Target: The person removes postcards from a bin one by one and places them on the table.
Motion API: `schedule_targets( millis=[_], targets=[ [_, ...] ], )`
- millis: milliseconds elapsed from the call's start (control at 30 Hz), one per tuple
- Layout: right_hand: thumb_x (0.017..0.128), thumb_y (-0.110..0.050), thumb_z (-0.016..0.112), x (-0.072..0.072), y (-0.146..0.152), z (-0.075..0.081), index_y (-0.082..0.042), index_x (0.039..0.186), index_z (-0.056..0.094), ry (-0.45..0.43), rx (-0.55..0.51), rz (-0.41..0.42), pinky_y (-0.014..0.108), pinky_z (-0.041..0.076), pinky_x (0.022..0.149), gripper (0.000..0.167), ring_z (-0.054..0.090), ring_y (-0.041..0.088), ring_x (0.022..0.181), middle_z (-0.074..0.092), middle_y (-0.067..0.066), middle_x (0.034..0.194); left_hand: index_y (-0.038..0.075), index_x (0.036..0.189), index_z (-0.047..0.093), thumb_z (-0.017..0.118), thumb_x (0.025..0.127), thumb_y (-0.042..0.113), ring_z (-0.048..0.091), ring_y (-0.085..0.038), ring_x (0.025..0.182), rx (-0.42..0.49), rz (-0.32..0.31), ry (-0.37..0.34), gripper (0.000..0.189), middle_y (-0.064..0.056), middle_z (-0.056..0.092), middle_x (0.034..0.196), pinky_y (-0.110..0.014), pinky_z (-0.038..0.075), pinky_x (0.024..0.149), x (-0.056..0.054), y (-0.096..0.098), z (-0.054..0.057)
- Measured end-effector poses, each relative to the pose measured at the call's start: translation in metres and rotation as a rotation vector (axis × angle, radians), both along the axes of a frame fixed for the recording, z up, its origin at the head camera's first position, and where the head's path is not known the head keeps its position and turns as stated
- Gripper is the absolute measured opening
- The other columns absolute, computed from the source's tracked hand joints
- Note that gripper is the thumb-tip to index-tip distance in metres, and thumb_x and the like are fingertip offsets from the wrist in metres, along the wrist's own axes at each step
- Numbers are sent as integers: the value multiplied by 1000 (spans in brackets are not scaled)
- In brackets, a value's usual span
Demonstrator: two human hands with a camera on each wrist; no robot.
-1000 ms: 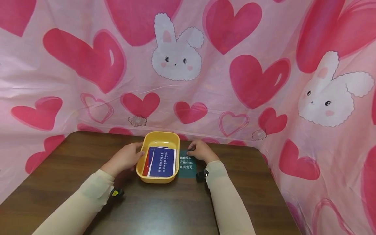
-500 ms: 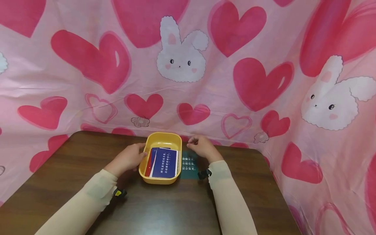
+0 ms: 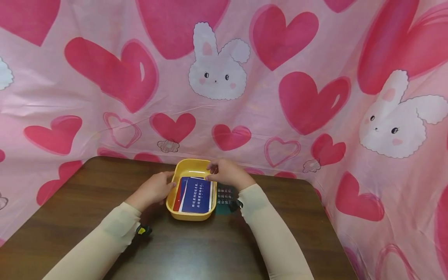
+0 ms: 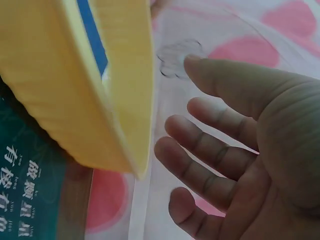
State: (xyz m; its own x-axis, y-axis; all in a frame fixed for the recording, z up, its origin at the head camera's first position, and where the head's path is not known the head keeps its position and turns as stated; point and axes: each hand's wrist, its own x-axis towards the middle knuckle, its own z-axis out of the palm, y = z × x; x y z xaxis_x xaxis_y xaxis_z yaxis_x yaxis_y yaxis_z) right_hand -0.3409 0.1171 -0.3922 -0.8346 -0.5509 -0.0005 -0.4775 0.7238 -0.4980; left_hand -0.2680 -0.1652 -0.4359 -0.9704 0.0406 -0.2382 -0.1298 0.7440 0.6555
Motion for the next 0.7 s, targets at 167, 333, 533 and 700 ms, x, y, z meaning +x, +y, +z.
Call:
schedule_targets(
  millis=[167, 333, 533, 700],
  targets=[
    [94, -30, 95, -3, -24, 4, -8, 140, 77, -77, 124, 68, 45, 67, 107, 54, 75, 26, 119, 81, 8, 127, 7, 173, 45, 66, 115, 30, 70, -28, 66, 7, 6, -9, 65, -19, 74, 122, -33, 62, 57, 1, 0, 0],
    [93, -35, 95, -6, -46, 1, -11, 150, 71, -125, 268, 109, 47, 68, 106, 67, 77, 26, 122, 79, 12, 137, 6, 172, 45, 65, 116, 29, 70, -28, 65, 11, -1, -11, 64, -18, 73, 114, -34, 62, 57, 1, 0, 0],
    [91, -43, 96, -7, -69, -3, -11, 151, 69, -111, 408, 142, 47, 67, 110, 74, 75, 22, 117, 79, 8, 136, 7, 173, 44, 66, 116, 29, 70, -28, 67, 28, -3, -15, 65, -16, 73, 112, -34, 64, 59, 2, -2, -1],
    [90, -47, 97, -5, -81, -5, -10, 154, 68, -88, 505, 137, 47, 65, 113, 80, 73, 19, 116, 78, 5, 138, 6, 172, 44, 66, 116, 28, 70, -28, 65, 32, -12, -11, 64, -17, 73, 111, -33, 63, 57, 0, -3, -1]
  ],
)
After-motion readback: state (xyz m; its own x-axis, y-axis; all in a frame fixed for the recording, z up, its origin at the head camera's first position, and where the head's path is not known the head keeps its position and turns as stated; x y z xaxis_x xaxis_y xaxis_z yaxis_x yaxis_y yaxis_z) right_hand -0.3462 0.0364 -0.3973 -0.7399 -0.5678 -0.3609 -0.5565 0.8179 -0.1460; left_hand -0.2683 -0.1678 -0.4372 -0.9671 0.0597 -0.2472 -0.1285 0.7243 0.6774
